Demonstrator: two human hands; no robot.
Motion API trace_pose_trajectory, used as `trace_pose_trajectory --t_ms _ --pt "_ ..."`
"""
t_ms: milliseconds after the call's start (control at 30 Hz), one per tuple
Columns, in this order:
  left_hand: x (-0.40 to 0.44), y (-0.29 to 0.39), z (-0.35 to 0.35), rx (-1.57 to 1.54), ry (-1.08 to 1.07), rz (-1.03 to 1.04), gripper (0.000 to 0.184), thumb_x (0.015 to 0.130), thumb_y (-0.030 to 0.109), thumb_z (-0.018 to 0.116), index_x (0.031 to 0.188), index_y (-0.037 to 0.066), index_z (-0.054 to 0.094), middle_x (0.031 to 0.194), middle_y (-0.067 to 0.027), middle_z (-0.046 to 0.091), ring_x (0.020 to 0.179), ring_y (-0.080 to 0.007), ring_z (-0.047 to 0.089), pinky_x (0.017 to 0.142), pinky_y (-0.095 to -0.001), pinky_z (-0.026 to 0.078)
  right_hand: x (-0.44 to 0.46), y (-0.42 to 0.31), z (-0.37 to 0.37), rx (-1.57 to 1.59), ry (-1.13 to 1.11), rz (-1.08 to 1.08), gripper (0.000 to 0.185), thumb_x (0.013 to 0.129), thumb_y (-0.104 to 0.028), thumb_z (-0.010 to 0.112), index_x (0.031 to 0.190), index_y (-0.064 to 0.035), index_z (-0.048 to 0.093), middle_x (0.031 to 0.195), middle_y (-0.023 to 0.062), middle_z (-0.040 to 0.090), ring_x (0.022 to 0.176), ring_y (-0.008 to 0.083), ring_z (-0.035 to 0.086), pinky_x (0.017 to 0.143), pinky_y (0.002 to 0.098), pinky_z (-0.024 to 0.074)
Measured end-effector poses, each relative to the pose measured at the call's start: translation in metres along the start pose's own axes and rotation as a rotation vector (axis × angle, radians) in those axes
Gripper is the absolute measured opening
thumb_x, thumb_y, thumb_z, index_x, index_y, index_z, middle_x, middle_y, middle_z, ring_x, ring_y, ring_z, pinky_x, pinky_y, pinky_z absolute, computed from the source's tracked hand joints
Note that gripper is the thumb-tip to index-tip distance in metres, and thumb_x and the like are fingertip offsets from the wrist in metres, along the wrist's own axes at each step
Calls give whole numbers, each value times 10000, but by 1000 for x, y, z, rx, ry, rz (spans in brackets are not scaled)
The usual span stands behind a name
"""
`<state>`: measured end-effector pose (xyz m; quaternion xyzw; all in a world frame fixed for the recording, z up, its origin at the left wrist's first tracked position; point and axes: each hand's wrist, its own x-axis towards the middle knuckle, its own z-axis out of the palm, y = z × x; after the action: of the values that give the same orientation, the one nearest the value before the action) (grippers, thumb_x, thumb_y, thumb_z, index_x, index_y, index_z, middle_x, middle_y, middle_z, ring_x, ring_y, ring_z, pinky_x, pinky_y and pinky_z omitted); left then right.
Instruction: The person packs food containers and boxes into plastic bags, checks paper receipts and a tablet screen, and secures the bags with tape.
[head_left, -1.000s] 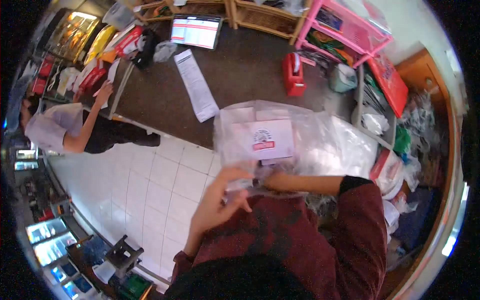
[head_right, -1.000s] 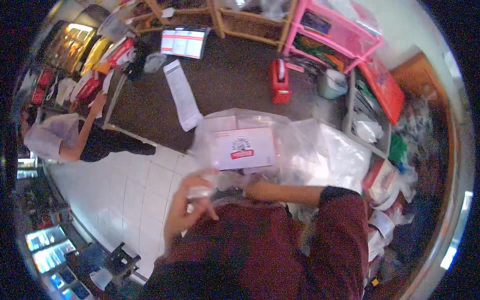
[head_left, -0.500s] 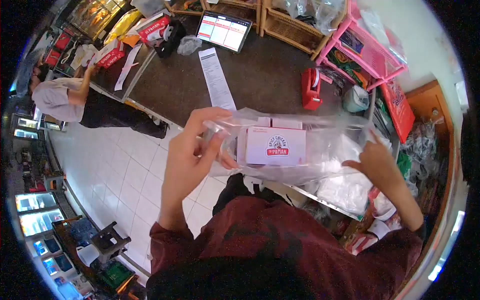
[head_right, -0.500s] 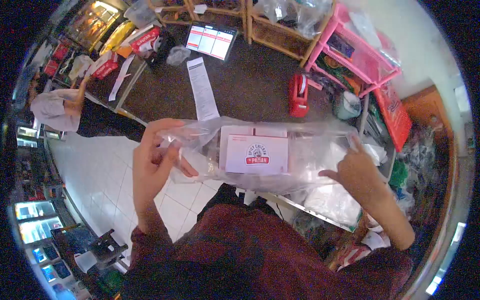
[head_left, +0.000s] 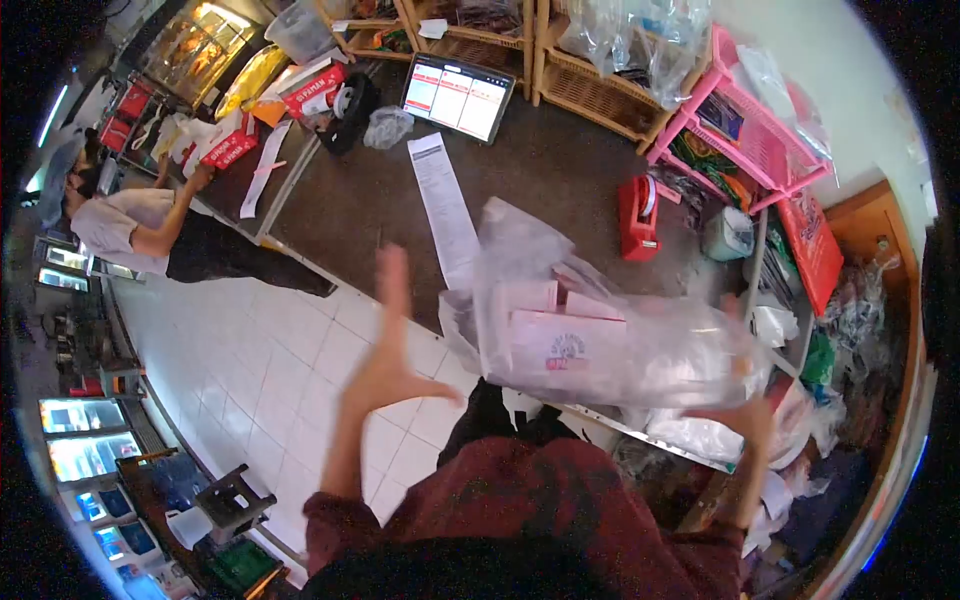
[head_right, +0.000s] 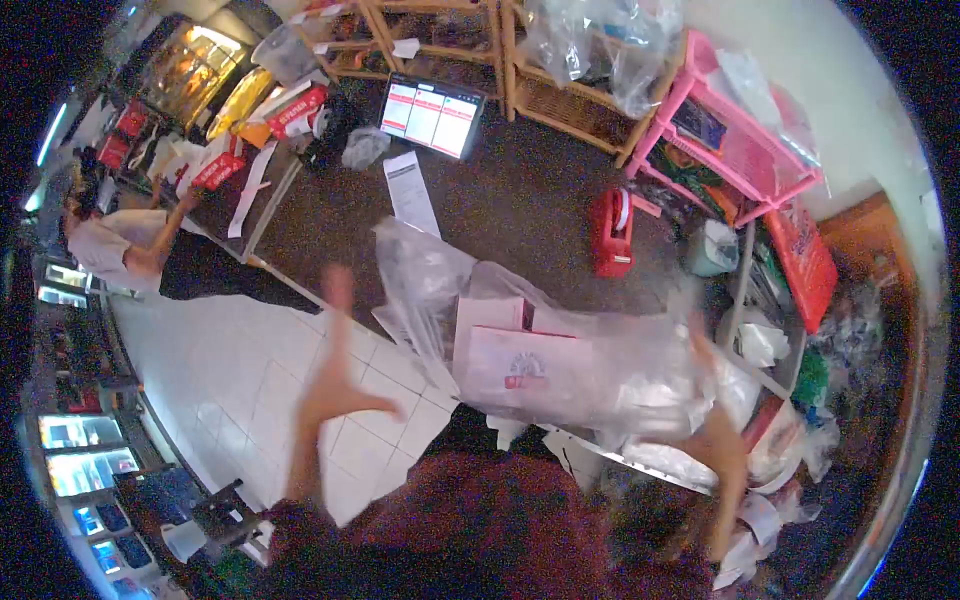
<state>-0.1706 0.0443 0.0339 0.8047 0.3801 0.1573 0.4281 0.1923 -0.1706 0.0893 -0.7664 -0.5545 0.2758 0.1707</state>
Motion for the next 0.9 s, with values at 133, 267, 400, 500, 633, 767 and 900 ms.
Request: trace_pose_trajectory --t_ms 133,267,400,500,633,767,900 --pt "49 -46 141 -185 -272 -153 1064 475 427 831 1295 -12 313 1308 -204 360 1238 -337 292 1052 -423 189 71 22 139 193 -124 62 875 666 -296 735 1352 -58 248 1385 194 267 1245 345 309 1039 400 244" --pt "72 -52 203 -408 -496 -118 717 518 302 791 1121 26 520 1107 -196 518 1145 -354 388 980 -460 277 64 32 193 -27 178 -112 709 696 -282 709 1277 -52 375 1300 211 393 1139 396 421 991 410 318" --pt "92 -44 189 -246 -383 362 568 559 202 717 1084 67 545 1180 -173 474 1173 -351 363 988 -463 269 43 9 171 171 40 215 498 738 -161 643 1189 -32 474 1186 187 493 1075 317 485 932 364 380" --pt "101 -37 181 -189 -258 517 484 599 172 689 1052 61 561 1249 -172 435 1207 -340 336 1016 -466 233 29 -31 129 624 -53 338 427 737 -98 631 1141 -21 517 1126 179 540 1032 289 522 899 318 409" --pt "116 -46 185 -299 -439 752 373 668 194 656 1012 75 573 1271 -142 434 1213 -285 363 1022 -423 258 12 -1 89 476 -186 189 308 734 -72 644 1029 3 597 1061 141 605 975 209 573 868 283 425" --pt "102 -40 169 -619 -552 395 297 740 192 595 993 39 561 1205 -133 496 1142 -236 461 1012 -389 300 15 -18 71 140 -229 367 540 724 -177 665 1206 -18 481 1233 221 471 1143 321 470 965 427 357" --pt "95 -37 183 -441 -520 856 279 768 176 551 1008 36 545 1098 -119 537 1034 -240 519 949 -373 366 52 29 171 -883 -113 -135 642 774 -293 572 1309 -23 340 1395 203 242 1304 339 203 1003 622 96"
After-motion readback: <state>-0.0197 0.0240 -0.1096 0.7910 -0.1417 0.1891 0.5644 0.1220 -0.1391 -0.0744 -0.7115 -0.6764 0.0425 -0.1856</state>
